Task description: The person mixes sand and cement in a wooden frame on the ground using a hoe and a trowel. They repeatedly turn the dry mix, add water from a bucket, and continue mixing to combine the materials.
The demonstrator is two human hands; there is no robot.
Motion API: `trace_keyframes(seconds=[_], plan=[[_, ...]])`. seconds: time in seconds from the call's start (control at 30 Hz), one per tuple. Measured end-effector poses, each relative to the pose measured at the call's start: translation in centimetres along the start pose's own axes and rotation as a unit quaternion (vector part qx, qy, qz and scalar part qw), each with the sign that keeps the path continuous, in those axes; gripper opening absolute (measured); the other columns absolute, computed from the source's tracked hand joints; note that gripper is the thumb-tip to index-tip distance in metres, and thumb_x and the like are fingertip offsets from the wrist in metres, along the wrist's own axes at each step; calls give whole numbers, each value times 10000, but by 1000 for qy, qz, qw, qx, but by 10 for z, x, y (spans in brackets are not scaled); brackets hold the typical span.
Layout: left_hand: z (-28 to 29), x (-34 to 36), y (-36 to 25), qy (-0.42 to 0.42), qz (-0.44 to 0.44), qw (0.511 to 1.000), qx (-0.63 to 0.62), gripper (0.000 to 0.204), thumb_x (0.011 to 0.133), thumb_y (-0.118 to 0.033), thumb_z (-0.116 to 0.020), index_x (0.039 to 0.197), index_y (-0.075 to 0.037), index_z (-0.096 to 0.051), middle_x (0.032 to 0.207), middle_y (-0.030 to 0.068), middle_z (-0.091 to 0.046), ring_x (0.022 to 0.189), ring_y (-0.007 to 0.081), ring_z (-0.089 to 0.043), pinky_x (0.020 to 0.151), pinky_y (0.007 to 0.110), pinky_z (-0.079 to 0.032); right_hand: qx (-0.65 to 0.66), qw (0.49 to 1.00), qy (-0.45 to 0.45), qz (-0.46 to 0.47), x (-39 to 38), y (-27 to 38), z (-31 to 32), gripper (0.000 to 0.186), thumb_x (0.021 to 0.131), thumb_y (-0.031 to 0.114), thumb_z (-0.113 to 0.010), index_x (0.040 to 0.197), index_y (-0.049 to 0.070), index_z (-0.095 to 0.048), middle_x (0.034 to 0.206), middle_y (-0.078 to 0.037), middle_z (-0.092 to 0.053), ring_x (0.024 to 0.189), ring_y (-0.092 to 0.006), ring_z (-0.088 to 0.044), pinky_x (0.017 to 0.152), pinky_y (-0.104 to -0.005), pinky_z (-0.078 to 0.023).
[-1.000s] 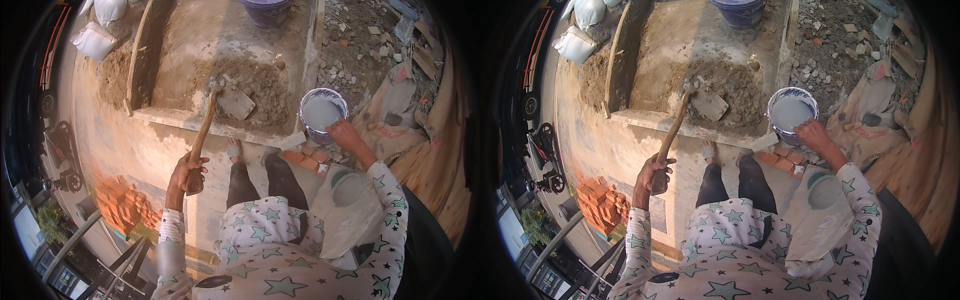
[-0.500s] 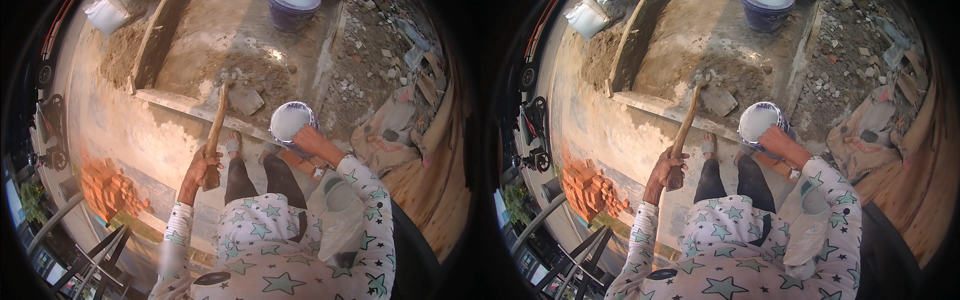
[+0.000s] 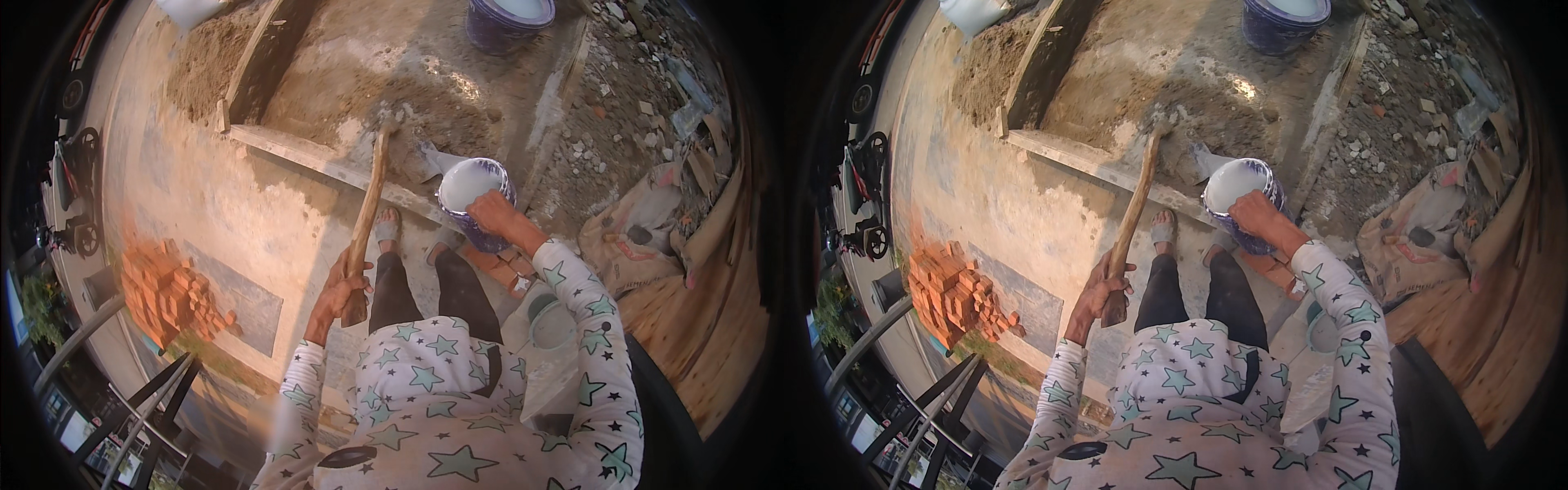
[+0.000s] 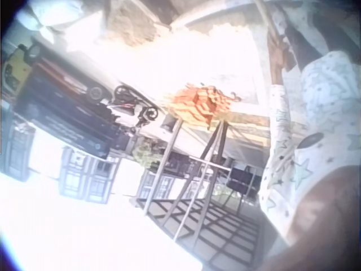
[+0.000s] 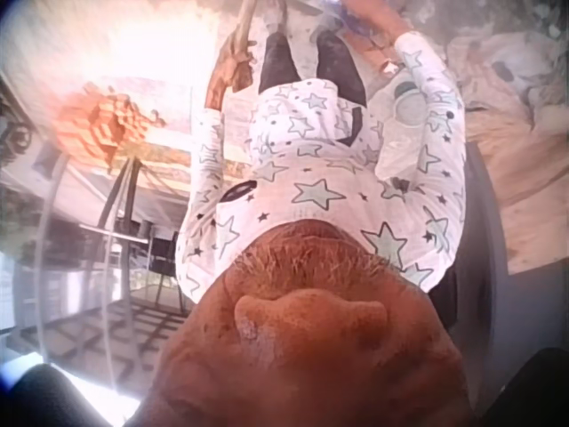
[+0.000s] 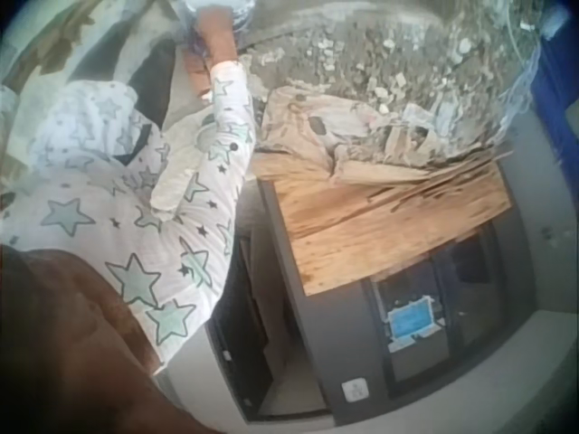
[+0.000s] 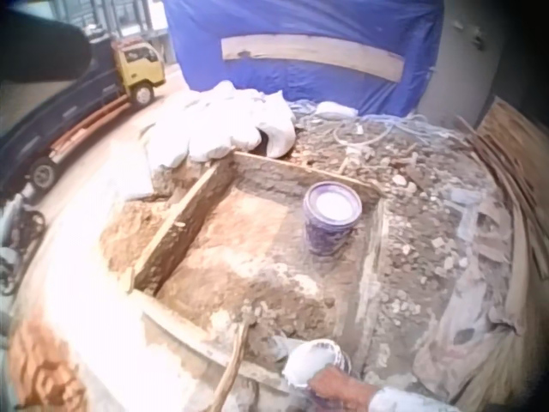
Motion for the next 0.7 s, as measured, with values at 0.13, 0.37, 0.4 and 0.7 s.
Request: trace_keyframes(seconds=[0.13,0.37,0.4,0.7], plan=[[15,-4,13,-1,14,1000,-3,902,709,-4,-616,1519,-104,-231,1182,168,-525,734,193,-610,634,348,-543,16,998,60,-18,14,0,-13,79,765,112,-629,761,84,-702,803,-119,-705,798,-284,-701,700,-405,-518],[31,2,33,9,-1,1000,-19,929,699,8,-619,1526,-154,-228,1202,132,-531,723,191,-601,602,369,-564,39,998,34,-23,26,1,-5,83,726,104,-642,740,74,-717,782,-126,-709,770,-301,-706,667,-411,-547],[33,3,35,9,0,1000,-14,932,698,6,-621,1527,-157,-227,1204,131,-530,722,191,-600,603,370,-564,38,998,45,-19,27,2,-6,87,723,105,-640,739,72,-720,779,-127,-709,767,-301,-707,662,-411,-551],[28,-1,32,2,11,1000,-25,904,728,39,-583,1535,-138,-216,1209,160,-534,726,185,-607,655,333,-536,31,997,70,-31,20,14,-14,92,719,109,-639,728,80,-726,764,-114,-712,762,-279,-711,635,-407,-553]])
Point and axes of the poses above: each hand's wrist, its own x-axis towards the middle knuckle, its own z-axis out of the back of the hand, y = z × x, the point moved 9 cm from there along x, towards the middle knuckle
